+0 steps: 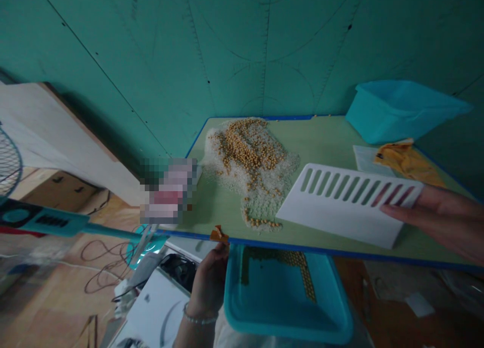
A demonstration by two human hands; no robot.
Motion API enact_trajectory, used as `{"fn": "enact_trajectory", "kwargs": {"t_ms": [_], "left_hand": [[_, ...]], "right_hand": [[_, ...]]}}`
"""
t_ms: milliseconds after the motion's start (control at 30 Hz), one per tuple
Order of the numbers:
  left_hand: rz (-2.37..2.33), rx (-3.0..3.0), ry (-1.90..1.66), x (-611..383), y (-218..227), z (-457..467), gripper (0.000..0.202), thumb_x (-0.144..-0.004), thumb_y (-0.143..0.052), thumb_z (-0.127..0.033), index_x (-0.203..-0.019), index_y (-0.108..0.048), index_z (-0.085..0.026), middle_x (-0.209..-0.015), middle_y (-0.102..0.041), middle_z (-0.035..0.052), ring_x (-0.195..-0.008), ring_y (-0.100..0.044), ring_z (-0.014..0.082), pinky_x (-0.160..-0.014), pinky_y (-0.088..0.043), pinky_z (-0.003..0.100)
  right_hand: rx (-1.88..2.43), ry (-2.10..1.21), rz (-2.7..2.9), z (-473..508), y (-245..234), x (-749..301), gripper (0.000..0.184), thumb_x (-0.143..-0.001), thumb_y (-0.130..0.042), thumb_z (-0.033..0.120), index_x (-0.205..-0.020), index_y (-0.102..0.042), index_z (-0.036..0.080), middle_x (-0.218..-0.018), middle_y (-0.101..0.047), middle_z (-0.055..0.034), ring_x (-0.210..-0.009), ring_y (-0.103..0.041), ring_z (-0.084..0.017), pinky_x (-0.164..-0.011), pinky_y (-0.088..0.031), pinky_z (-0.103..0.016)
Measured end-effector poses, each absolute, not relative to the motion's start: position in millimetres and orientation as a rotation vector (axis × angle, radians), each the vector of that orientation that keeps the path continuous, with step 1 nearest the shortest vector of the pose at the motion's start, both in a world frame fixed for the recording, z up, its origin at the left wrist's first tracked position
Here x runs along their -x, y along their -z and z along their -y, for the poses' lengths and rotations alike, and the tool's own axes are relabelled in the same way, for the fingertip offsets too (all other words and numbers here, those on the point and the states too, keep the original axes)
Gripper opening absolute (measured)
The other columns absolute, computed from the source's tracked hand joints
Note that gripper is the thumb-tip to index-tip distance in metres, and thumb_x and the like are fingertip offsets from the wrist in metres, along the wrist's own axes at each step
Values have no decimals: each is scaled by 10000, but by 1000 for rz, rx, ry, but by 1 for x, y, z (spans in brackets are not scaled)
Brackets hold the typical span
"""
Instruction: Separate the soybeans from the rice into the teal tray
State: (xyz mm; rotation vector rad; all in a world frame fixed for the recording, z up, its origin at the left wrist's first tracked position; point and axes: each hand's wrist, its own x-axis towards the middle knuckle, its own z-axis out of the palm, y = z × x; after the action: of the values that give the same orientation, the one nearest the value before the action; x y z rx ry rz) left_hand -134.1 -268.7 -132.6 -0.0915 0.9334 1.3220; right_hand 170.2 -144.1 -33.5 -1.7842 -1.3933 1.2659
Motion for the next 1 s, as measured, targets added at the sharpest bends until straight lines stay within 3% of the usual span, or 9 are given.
{"fn": "enact_trajectory", "kwargs": {"t_ms": [300,733,1000], "left_hand": [[-924,84,-1308,137,133,270,254,-563,-598,-164,-791,-706,-196,-694,-726,27,-869,-643,268,-794,-480,374],[-993,107,-1297,136,129,270,220,-515,-636,-186,-725,-700,-194,-730,-730,31,-811,-653,278,-769,-489,402],[-948,28,-1315,134,125,268,191,-559,-604,-177,-735,-679,-192,-810,-730,41,-849,-653,289,-786,-488,414]], "right_hand": [[1669,-1354,1544,135,50,-172,374,-496,-747,490,-797,-669,283,-890,-729,2,-862,-663,-220,-757,-536,-290],[1611,-1437,1543,138,42,-159,350,-482,-751,494,-739,-670,271,-829,-734,-12,-835,-671,-233,-748,-542,-324],[1593,-1467,1577,143,43,-166,332,-575,-734,439,-847,-678,257,-915,-729,-26,-884,-664,-240,-801,-524,-343]]}}
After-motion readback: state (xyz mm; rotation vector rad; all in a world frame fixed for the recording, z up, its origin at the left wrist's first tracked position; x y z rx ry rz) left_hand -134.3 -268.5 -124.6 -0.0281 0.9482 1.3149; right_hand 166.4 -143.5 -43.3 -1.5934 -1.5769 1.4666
